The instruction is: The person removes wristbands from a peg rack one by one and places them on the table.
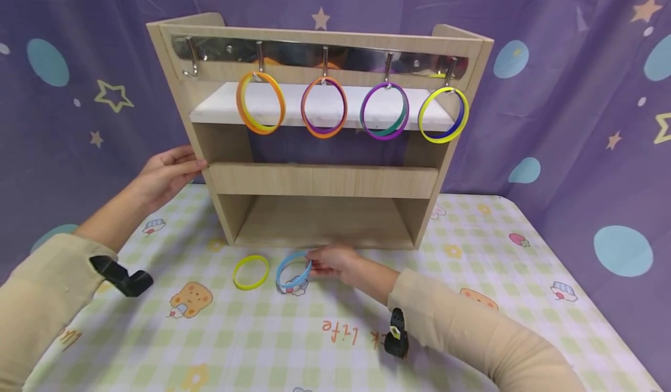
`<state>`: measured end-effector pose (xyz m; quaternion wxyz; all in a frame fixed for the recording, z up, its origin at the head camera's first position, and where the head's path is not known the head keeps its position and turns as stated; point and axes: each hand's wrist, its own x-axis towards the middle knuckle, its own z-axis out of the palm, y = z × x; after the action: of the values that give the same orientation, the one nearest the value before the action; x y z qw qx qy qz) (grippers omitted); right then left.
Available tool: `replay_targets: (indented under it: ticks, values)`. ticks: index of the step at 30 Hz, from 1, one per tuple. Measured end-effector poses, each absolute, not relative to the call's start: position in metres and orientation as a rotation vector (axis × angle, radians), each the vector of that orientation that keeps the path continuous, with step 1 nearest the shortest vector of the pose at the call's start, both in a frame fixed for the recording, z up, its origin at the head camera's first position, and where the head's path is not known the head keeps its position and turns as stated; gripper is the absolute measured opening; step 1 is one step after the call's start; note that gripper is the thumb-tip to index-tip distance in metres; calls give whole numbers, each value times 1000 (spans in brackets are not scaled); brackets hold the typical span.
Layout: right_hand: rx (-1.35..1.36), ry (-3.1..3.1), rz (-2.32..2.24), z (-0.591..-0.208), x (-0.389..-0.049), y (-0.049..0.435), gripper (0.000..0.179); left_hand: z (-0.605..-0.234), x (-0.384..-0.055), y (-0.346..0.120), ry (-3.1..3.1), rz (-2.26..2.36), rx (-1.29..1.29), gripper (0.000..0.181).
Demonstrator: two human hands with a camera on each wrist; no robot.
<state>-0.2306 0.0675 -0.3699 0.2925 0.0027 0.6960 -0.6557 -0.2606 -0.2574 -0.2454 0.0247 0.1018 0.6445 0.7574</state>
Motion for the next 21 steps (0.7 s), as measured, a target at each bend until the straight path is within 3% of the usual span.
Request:
replay_targets:
  ticks: [9,21]
  values:
    - [-28,1855,-1754,-371,-230,69,35,-246,-260,-257,1987,2328,286,75]
    - [-87,2020,-1702,-369,-231,72,34,-246,-260,-258,1973,2344,312,72]
